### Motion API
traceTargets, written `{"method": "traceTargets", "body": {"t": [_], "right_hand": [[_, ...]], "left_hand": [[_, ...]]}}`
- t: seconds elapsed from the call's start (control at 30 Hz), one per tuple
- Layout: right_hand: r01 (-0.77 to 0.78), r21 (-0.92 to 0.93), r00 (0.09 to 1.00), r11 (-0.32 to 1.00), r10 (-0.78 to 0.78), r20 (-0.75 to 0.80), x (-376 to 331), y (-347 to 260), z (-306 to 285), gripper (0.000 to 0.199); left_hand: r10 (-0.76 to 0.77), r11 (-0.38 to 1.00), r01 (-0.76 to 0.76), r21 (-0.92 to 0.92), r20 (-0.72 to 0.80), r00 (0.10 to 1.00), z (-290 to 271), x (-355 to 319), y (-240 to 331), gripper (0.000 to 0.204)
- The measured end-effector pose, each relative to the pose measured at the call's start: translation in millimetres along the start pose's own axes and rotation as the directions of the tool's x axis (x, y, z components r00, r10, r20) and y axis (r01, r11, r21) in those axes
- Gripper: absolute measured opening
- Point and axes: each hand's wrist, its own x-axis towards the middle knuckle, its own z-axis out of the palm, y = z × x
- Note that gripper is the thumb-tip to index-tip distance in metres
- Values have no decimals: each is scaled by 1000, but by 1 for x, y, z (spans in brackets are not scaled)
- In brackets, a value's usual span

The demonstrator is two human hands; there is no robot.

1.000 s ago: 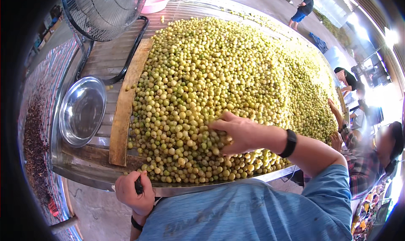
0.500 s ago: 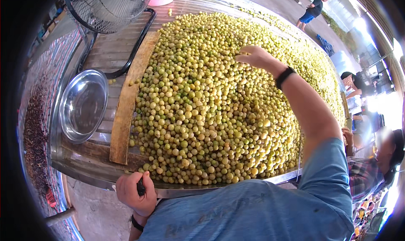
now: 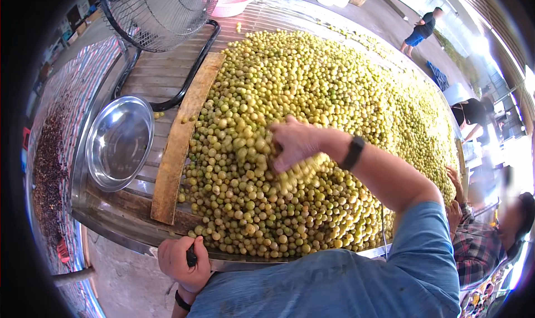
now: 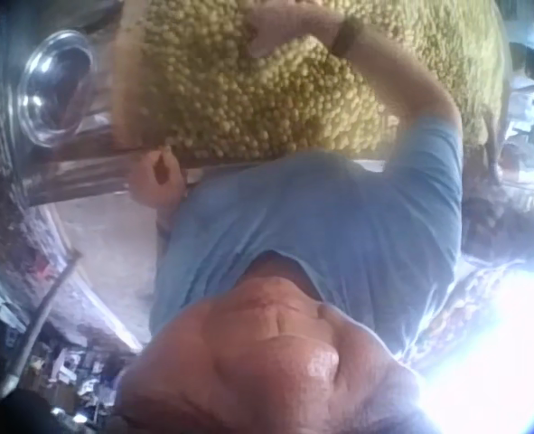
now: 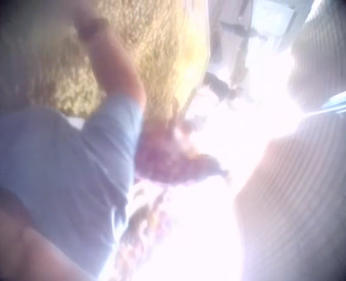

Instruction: The recorder is sorting through a large pile of small green berries on a metal table, removing bad ones and moving others into a metal bowl.

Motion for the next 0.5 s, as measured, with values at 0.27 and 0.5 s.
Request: {"method": "traceTargets", "body": {"t": [0.27, 0.5], "right_hand": [[-21, -104, 996, 994, 11, -92, -76, 42, 47, 41], [-373, -70, 891, 925, 336, -305, -81, 107, -6, 26]], "left_hand": [[9, 1000, -9, -15, 0, 1000, 0, -1, 0, 17], [25, 1000, -25, 13, 2, 1000, 0, 1, 0, 16]]}}
